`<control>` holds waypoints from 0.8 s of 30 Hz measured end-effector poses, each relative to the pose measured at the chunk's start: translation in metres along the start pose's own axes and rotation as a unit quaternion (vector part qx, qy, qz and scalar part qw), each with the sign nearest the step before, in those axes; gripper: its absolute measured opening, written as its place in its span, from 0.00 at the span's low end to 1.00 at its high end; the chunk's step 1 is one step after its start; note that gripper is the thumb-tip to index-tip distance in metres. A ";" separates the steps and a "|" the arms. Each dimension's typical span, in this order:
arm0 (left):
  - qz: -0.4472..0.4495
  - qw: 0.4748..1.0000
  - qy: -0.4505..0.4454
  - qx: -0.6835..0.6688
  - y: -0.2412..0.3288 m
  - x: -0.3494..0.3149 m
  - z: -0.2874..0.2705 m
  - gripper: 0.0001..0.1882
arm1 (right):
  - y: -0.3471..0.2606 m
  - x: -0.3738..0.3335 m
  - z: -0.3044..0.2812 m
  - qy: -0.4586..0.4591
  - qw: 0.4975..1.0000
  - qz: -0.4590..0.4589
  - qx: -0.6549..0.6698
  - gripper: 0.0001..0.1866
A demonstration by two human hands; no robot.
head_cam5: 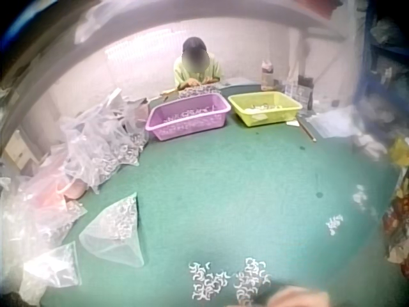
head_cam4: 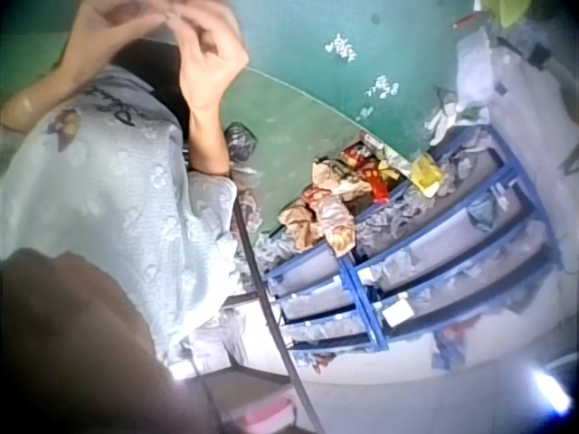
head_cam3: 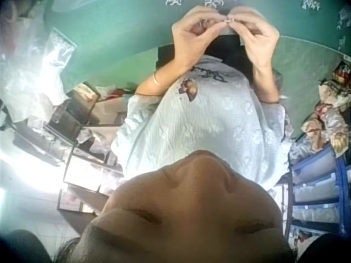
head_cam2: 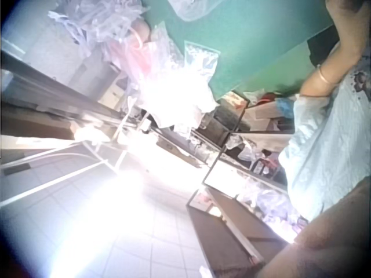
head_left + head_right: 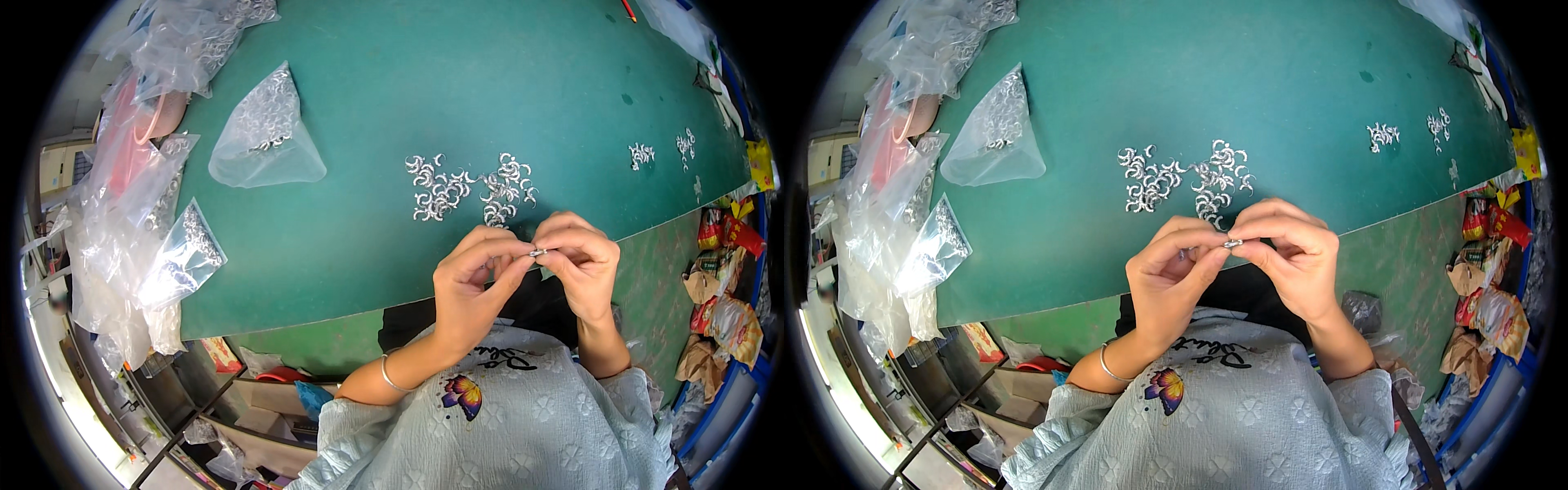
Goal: The person sits at a green workbench and repeatedly picks up small silver metal hooks and screws. They manually thread the screws into the hooks and place the assembled units into a pile on the table. The person occasionally gathers loose parts from the table surface to continue the assembly process.
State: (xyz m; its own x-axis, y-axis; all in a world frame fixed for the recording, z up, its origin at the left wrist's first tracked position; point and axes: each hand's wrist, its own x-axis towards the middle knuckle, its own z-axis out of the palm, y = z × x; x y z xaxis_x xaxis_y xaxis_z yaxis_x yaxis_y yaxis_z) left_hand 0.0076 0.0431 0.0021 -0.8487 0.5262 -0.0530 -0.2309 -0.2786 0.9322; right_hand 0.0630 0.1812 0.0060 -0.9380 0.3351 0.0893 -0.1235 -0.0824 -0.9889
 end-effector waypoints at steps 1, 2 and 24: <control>0.003 1.000 0.001 0.006 0.000 0.000 0.000 0.09 | -0.001 0.000 0.000 -0.001 1.000 -0.002 -0.004 0.08; 0.006 1.000 0.002 0.013 0.000 -0.001 0.000 0.09 | -0.001 0.000 0.001 -0.002 1.000 -0.005 -0.008 0.08; -0.054 0.989 -0.027 -0.138 0.004 -0.002 -0.002 0.08 | 0.003 -0.008 -0.002 0.019 0.960 0.127 0.250 0.05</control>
State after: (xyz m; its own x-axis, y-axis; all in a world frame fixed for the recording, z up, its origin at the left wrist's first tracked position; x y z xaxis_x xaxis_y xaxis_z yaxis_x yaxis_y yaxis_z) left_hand 0.0074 0.0387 0.0054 -0.7864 0.6058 -0.1206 -0.4467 -0.4229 0.7884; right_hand 0.0704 0.1799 0.0020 -0.9469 0.2780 -0.1615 -0.0412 -0.6032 -0.7966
